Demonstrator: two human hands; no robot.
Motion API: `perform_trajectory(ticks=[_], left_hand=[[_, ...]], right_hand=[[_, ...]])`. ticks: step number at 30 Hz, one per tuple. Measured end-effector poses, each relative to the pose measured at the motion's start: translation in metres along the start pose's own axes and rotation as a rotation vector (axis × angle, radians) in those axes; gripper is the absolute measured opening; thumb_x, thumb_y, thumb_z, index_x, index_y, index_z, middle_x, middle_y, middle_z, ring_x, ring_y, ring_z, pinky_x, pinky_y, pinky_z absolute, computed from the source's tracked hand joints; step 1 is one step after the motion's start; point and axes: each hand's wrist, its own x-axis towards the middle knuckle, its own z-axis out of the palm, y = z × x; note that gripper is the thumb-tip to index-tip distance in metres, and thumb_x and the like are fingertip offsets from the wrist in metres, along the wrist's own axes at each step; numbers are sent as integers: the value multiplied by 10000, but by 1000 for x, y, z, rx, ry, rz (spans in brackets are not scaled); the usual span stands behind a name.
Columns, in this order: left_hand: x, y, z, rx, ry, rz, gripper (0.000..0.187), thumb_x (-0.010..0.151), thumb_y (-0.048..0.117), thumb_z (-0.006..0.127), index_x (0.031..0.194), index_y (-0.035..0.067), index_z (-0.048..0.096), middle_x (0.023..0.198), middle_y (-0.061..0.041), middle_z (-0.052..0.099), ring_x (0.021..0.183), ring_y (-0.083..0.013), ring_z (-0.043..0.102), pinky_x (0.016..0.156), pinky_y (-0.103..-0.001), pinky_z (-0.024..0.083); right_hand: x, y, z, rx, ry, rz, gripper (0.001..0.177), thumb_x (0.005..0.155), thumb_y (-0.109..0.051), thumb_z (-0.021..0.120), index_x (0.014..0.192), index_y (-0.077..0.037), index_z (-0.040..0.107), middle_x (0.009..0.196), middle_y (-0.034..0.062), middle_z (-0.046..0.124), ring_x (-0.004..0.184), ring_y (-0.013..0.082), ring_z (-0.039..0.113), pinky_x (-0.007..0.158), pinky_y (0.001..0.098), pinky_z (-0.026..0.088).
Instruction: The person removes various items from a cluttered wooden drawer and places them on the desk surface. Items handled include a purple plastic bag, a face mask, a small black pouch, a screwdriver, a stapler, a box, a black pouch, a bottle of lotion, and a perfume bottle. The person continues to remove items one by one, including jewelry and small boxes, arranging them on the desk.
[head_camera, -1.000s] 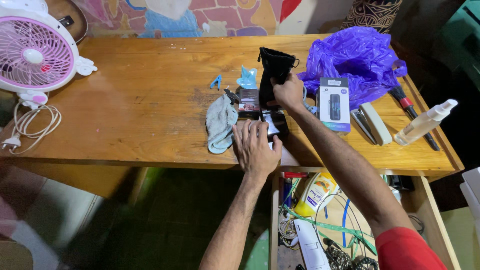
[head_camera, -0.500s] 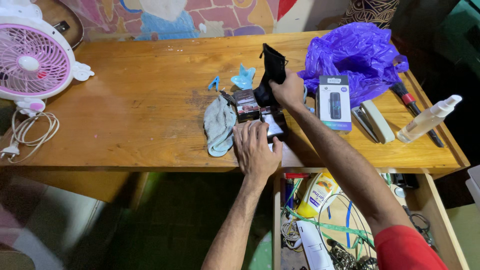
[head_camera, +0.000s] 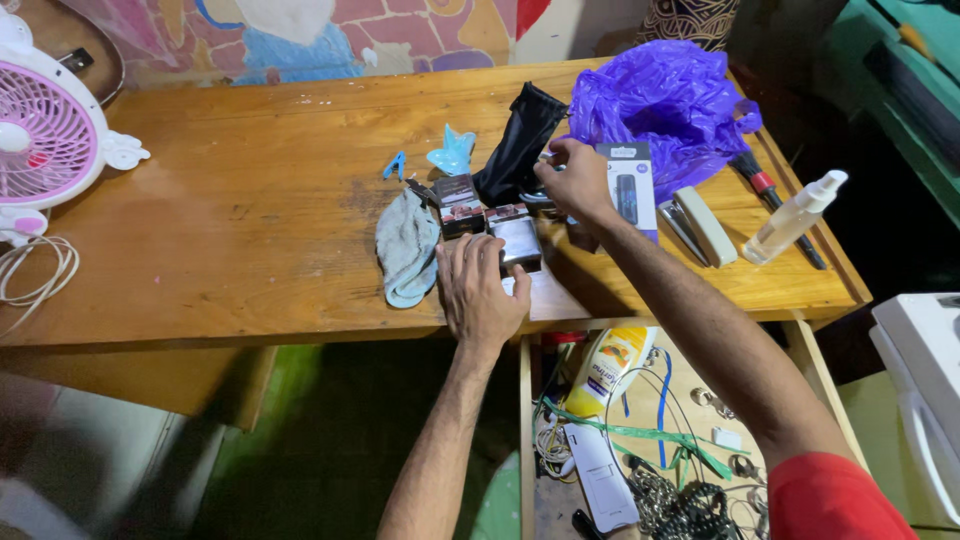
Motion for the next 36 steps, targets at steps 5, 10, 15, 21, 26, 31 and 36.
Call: perform_trajectory(ticks=[5,10,15,21,26,31,36], left_hand=[[-2,-1,0,-11,3,58,346,827,192,714,1133,49,640,1188,-124,654,1288,-360,543,1207,-624,302],[-4,0,-2,-30,3,120,328,842,199,726,1135,67,658,1188,-105,657,1297,-347,544,1203,-647,267],[-7,9,-8,-1,-12,207,306,851,199,731,1126,72,687,1185,-77,664,1309,-336,538,1218,-691,218],[-24,48,-22,-113,-42,299,243,863,159,733,1086,73,688,1167,-98,658,1277,-349,548,1189,-614,305],[-49,90,-22,-260,-233,352,202,864,155,744,1034,71,675,1076,-76,662,1127,-289,597,998,-453,469],[-82,129,-6,-312,-401,351,230,824,189,769,996,65,681,1016,-88,670,1045,-289,613,872,-442,486],[-98,162,13,-362,-383,375,283,798,220,779,1011,61,682,1017,-99,663,1036,-307,598,926,-436,494]], right_hand=[[-20,-2,-32,14,-97,46,427,859,-210,758,1221,5,681,1100,143,760,947,254,753,824,368,590],[-45,-15,-68,-16,-106,-139,385,860,-180,759,1196,0,707,1076,146,782,978,241,761,876,365,586],[-80,-29,-111,-22,-291,-4,345,893,-239,727,1166,-28,710,1053,108,781,838,223,775,754,349,613],[-139,-22,-158,-81,-402,-87,246,921,-221,725,1079,-36,763,973,106,797,831,224,774,779,352,616],[-188,7,-194,-211,-521,-65,265,900,-234,727,1082,-44,751,983,133,788,874,259,773,796,375,610],[-226,46,-225,-287,-598,4,277,891,-252,720,1071,-44,753,983,134,795,883,269,782,812,373,612],[-251,77,-247,-353,-651,164,326,900,-278,706,1138,-56,734,1019,124,788,858,279,776,783,379,613]])
